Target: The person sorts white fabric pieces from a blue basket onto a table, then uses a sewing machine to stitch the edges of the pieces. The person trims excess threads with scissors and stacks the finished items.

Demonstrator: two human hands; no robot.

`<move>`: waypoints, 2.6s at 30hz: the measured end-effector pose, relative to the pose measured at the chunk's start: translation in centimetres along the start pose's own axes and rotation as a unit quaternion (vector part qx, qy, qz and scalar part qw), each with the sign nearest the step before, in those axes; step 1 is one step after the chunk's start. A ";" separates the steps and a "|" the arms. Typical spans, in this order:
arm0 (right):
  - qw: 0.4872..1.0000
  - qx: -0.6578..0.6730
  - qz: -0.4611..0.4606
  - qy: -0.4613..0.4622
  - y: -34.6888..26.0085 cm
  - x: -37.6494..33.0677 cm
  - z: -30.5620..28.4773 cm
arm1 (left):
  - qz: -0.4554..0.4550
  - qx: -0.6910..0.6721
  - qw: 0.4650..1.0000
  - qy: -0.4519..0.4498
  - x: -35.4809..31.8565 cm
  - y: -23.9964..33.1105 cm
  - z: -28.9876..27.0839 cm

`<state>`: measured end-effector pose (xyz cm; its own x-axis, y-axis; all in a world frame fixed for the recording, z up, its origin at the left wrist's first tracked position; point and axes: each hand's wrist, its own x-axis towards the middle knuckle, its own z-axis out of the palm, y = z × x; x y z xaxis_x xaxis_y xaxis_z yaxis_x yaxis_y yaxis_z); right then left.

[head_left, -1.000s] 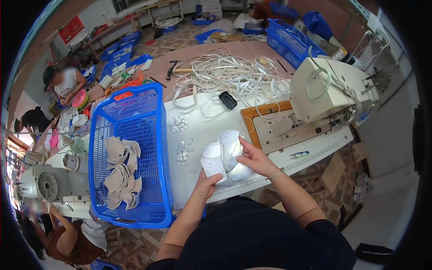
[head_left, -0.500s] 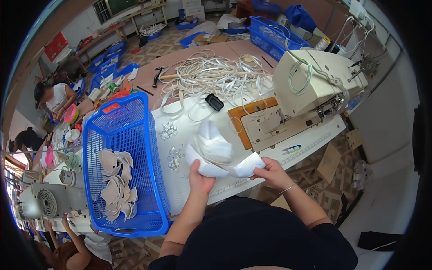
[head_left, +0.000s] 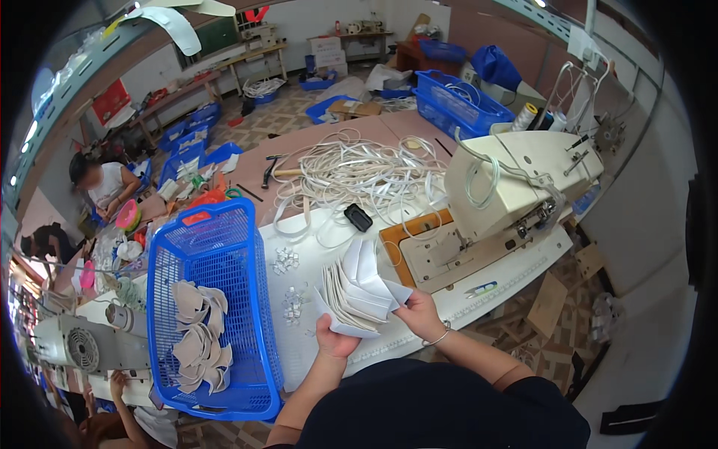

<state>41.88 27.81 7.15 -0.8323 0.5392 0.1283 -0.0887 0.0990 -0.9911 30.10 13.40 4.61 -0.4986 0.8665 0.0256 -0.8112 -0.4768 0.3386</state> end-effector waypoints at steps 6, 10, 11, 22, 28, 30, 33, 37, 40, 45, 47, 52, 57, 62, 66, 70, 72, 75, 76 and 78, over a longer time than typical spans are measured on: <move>0.908 -0.258 -0.269 -0.189 -4.8 1.3 -0.5 | 0.039 -0.019 0.997 -0.058 -0.2 1.5 1.3; 0.965 -0.077 -0.067 -0.240 -5.8 1.5 -1.7 | 0.030 0.011 0.999 -0.029 -0.1 1.5 0.0; 0.974 0.059 0.016 -0.219 -5.0 1.8 -1.7 | 0.007 0.043 0.998 -0.036 0.1 1.6 -0.5; 0.990 0.090 0.105 -0.043 -1.3 3.7 0.0 | -0.062 0.149 0.987 0.006 0.7 0.6 -1.8; 0.994 -0.046 0.090 -0.049 -0.2 3.9 -0.4 | -0.087 -0.025 0.995 0.052 1.1 -0.3 -3.3; 0.992 -0.076 0.075 -0.061 0.5 4.0 -0.4 | -0.083 -0.033 0.994 0.055 1.5 -0.7 -3.6; 0.986 -0.128 0.061 -0.093 1.2 4.3 -0.7 | -0.095 -0.001 0.992 0.081 2.1 -1.0 -4.4; 0.981 -0.129 0.105 -0.097 2.3 5.8 -1.1 | -0.075 0.024 0.988 0.129 4.0 -2.2 -5.6; 0.978 -0.148 0.115 -0.092 6.9 8.2 -2.2 | -0.041 0.201 0.957 0.207 6.3 -3.5 -7.8; 0.973 -0.177 0.125 -0.076 12.4 10.5 -4.4 | 0.107 0.632 0.695 0.326 9.1 -5.4 -9.6; 0.955 -0.266 0.123 -0.053 9.7 10.4 -4.0 | 0.150 0.631 0.663 0.374 8.6 -5.3 -9.5; 0.900 -0.433 -0.050 0.014 10.4 8.6 -2.5 | 0.122 0.656 0.642 0.377 6.1 -6.2 -10.2; 0.869 -0.485 -0.095 -0.025 11.8 7.5 -2.5 | 0.139 0.658 0.627 0.393 5.0 -4.7 -8.3; 0.886 -0.457 -0.080 -0.017 10.5 6.0 -4.3 | 0.227 0.651 0.692 0.216 0.6 10.7 2.0; 0.884 -0.458 -0.084 -0.032 9.3 6.4 -4.1 | 0.360 0.584 0.545 0.481 -2.5 27.7 -6.7; 0.882 -0.458 -0.101 -0.036 7.6 6.7 -3.0 | 0.056 0.612 0.241 0.751 -5.0 34.3 -14.5; 0.880 -0.459 -0.118 -0.037 7.0 6.6 -2.6 | 0.035 0.581 0.199 0.788 -4.7 34.0 -15.5; 0.872 -0.473 -0.121 -0.033 6.0 6.0 -2.4 | -0.074 0.630 0.246 0.732 -3.8 34.5 -13.9; 0.871 -0.477 -0.116 -0.031 5.9 5.6 -2.4 | -0.084 0.644 0.235 0.723 -3.5 34.6 -14.2; 0.868 -0.484 -0.106 -0.027 5.7 5.0 -2.5 | -0.101 0.670 0.213 0.704 -3.1 34.8 -14.8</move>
<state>38.61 33.14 2.20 -0.8804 0.3849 0.2771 0.2353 0.8618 -0.4494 -1.14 -8.04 2.45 -0.8572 -0.5043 -0.1043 -0.5149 0.8365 0.1875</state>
